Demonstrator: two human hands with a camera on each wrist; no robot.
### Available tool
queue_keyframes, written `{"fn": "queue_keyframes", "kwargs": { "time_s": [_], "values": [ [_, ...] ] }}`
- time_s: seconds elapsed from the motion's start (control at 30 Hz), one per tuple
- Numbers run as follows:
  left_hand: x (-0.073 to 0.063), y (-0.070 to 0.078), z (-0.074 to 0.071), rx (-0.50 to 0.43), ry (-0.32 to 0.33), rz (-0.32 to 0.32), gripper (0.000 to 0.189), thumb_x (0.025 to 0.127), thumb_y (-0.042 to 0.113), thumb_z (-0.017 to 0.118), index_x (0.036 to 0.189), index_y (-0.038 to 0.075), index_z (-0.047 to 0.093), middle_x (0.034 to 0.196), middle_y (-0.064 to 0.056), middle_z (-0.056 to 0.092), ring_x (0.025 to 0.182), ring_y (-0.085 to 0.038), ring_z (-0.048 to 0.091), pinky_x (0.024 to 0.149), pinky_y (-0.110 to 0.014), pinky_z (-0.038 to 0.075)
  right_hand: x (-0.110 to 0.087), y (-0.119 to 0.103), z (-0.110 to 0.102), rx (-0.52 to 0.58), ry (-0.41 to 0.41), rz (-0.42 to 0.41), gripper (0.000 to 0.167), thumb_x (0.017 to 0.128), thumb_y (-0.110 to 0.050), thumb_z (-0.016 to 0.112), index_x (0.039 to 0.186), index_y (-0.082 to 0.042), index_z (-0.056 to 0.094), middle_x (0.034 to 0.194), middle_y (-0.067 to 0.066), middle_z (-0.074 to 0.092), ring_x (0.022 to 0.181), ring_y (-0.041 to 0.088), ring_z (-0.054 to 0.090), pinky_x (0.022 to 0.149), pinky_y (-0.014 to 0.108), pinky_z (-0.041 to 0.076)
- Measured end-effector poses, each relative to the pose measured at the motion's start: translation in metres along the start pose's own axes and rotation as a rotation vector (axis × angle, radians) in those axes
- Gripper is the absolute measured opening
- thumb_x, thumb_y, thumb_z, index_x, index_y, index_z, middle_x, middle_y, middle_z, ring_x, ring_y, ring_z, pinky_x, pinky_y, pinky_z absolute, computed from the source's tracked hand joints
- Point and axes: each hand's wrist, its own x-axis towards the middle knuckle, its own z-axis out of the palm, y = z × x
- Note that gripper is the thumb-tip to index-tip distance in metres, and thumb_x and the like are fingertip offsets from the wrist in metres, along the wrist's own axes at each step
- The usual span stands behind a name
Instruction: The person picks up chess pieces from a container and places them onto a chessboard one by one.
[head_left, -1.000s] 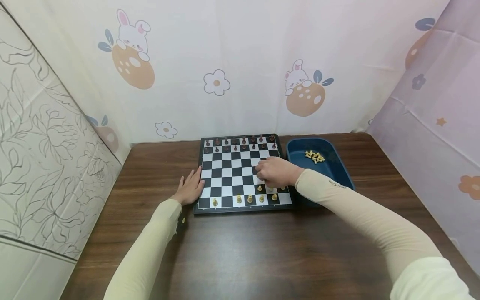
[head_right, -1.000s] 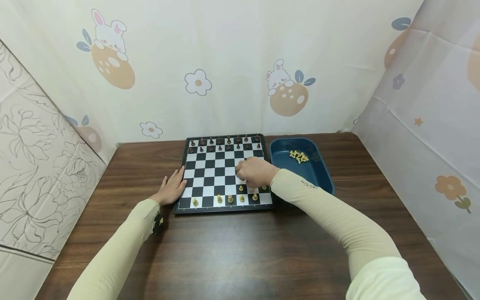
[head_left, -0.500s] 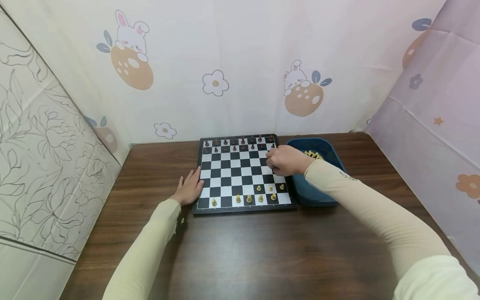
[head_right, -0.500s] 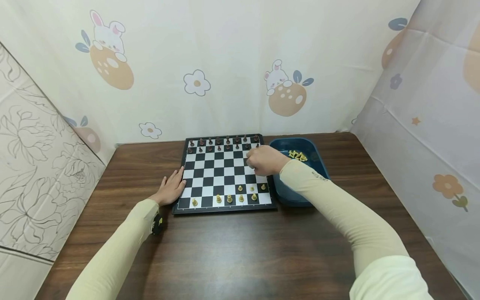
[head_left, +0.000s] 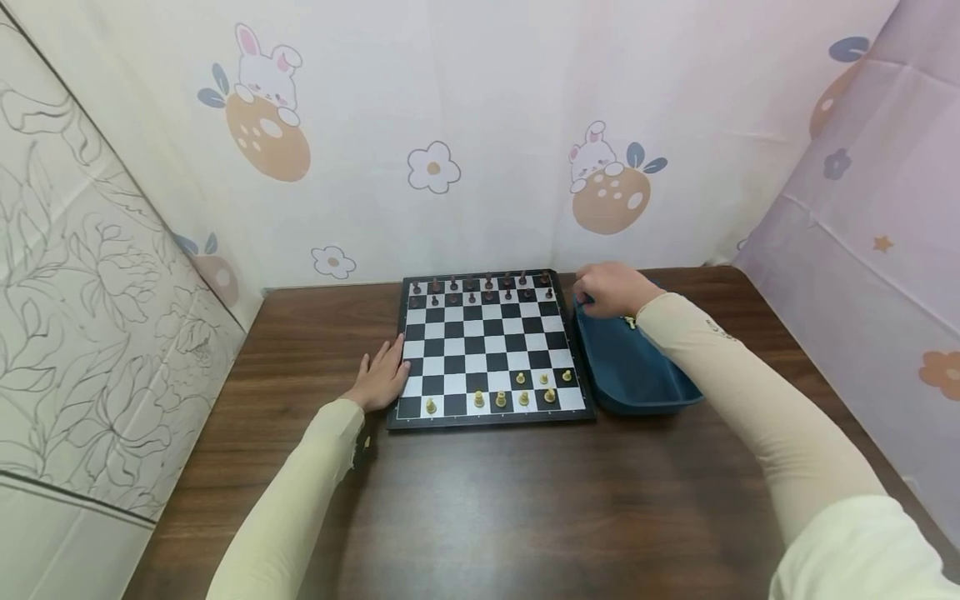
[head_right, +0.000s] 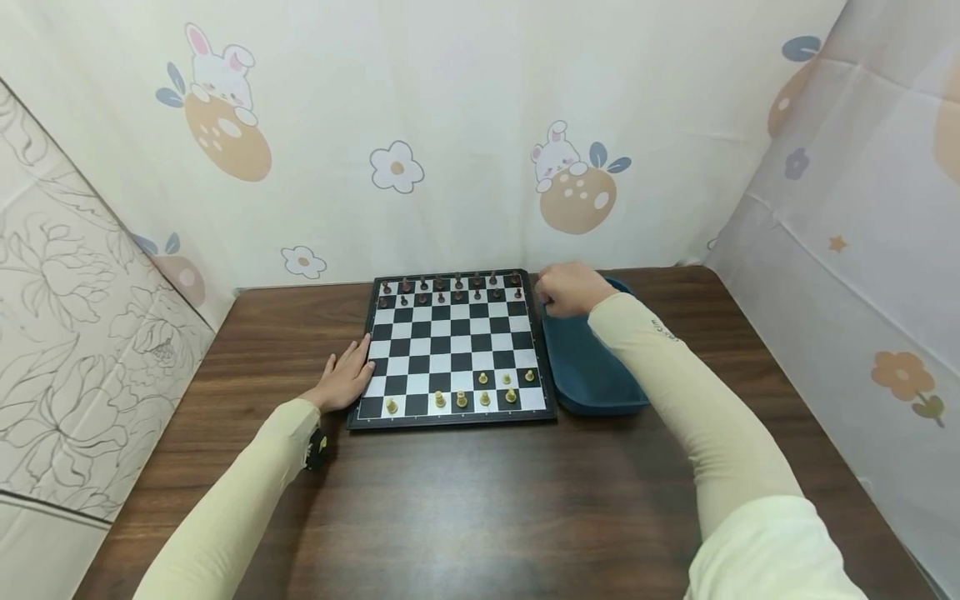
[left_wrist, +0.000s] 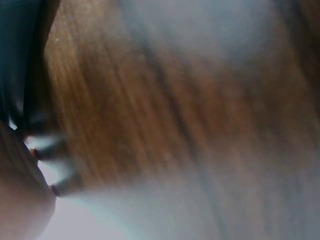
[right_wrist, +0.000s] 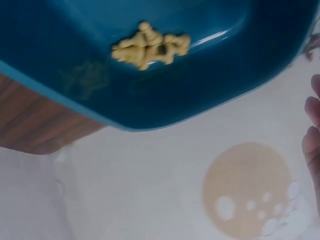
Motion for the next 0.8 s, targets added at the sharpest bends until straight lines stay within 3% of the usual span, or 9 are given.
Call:
{"fn": "queue_keyframes", "kwargs": {
  "time_s": [0.33, 0.63, 0.8],
  "values": [
    [-0.001, -0.001, -0.004, 0.010, 0.002, -0.011, 0.061, 0.103, 0.033, 0.024, 0.154, 0.007, 0.000, 0.159, -0.012, 0.011, 0.145, -0.030, 0.002, 0.111, -0.056, -0.006, -0.010, 0.036, 0.020, 0.059, -0.041, 0.133, 0.006, 0.076, -0.011, 0.069, 0.071, -0.011, 0.067, 0.073, 0.001, 0.058, 0.063, 0.018, 0.050, 0.059, 0.037, 0.046],
    [0.001, 0.000, -0.002, 0.012, 0.010, -0.017, 0.062, 0.103, 0.033, 0.025, 0.154, 0.008, 0.001, 0.159, -0.011, 0.011, 0.145, -0.029, 0.003, 0.111, -0.055, -0.005, -0.019, 0.046, 0.046, 0.055, -0.002, 0.256, 0.032, 0.079, -0.003, 0.064, 0.053, -0.013, 0.048, 0.049, -0.001, 0.037, 0.047, 0.016, 0.034, 0.047, 0.033, 0.032],
    [0.000, 0.001, -0.001, 0.019, 0.022, -0.003, 0.061, 0.103, 0.032, 0.026, 0.154, 0.007, 0.003, 0.159, -0.010, 0.010, 0.145, -0.030, 0.005, 0.111, -0.057, -0.004, -0.018, 0.043, 0.057, -0.057, -0.010, 0.355, 0.028, 0.083, -0.008, 0.069, 0.059, -0.007, 0.056, 0.052, 0.005, 0.049, 0.049, 0.020, 0.050, 0.050, 0.041, 0.047]
  ]
}}
